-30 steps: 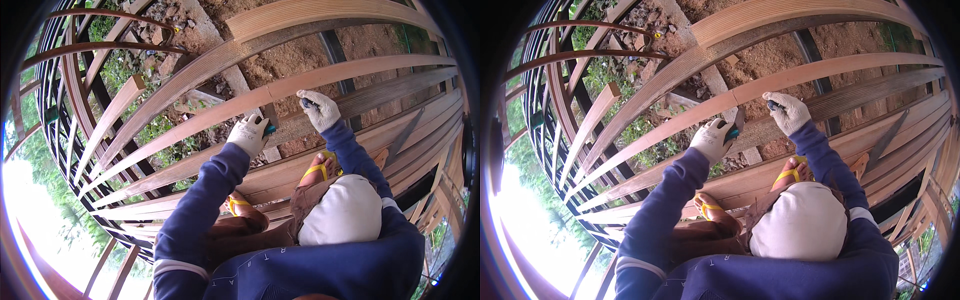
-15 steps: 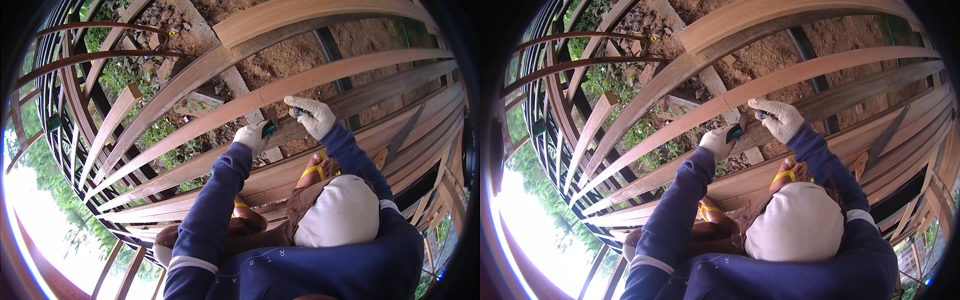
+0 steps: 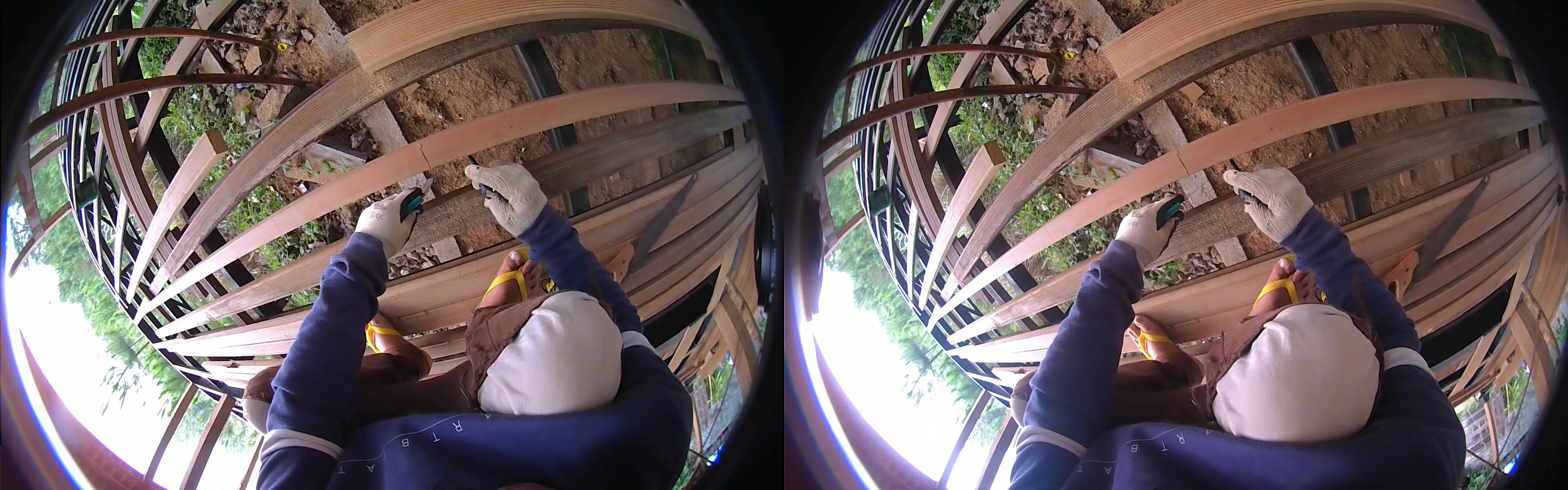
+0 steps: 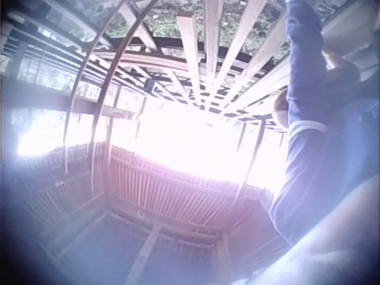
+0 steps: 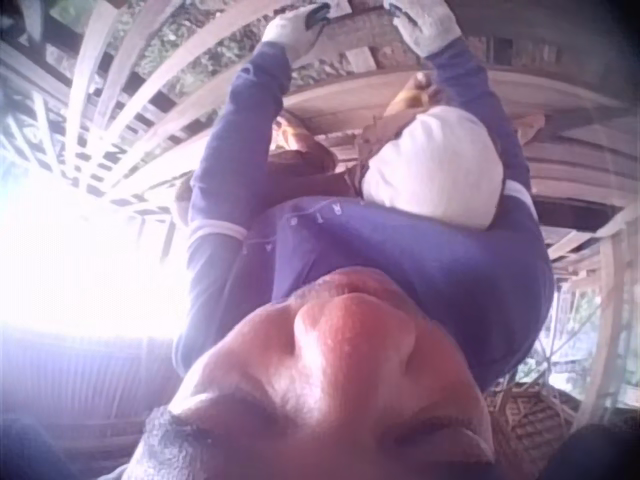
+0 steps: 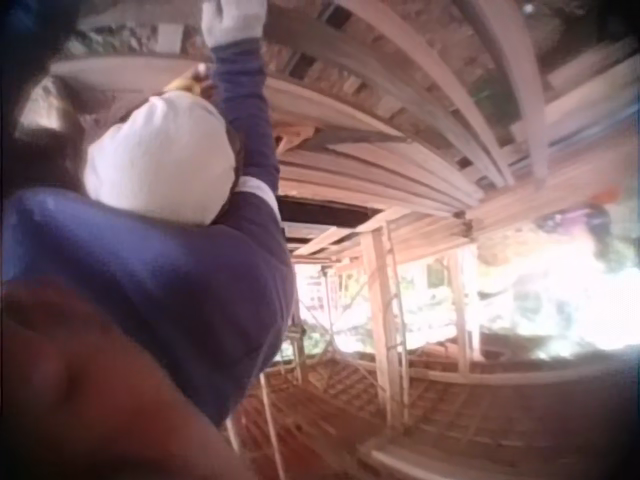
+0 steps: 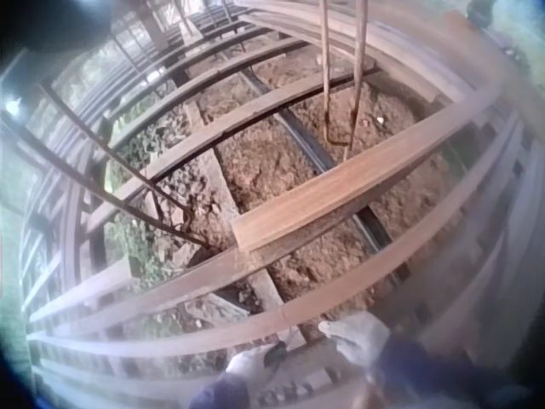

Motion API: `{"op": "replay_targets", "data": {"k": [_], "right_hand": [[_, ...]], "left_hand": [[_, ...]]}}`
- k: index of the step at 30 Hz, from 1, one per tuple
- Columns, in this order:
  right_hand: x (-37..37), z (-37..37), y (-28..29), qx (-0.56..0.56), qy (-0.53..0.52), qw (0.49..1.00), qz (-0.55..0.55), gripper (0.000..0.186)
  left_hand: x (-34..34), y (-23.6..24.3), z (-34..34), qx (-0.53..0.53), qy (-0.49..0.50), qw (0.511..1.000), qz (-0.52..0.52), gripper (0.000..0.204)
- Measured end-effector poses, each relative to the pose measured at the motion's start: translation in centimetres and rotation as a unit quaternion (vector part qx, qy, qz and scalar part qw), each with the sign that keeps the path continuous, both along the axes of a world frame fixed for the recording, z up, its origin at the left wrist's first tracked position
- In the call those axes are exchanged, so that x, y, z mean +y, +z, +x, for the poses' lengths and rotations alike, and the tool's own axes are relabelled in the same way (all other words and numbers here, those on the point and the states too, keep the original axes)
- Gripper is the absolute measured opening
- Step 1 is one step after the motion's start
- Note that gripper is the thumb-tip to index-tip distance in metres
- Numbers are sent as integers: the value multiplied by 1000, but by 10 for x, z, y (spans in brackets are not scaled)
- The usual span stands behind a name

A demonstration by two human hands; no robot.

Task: The person measures a wooden plank using a square and a pencil, then saws the end of the plank using a hand saw.

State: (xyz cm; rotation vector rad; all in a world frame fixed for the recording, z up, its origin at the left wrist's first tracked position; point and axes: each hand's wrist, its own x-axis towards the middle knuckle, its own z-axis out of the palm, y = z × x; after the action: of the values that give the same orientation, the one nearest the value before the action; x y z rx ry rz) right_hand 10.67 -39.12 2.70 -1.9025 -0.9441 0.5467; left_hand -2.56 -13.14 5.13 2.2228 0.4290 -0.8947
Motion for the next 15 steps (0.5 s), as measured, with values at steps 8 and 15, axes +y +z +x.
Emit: {"op": "replay_targets", "data": {"k": [8, 15], "right_hand": [[-3, -6, -1, 115, -61, 991, 33, 43], [5, -1, -6, 152, -53, 987, -7, 36]], "left_hand": [[-13, -14, 5, -11, -32, 999, -40, 42], [-26, -16, 4, -7, -79, 997, -18, 42]]}}
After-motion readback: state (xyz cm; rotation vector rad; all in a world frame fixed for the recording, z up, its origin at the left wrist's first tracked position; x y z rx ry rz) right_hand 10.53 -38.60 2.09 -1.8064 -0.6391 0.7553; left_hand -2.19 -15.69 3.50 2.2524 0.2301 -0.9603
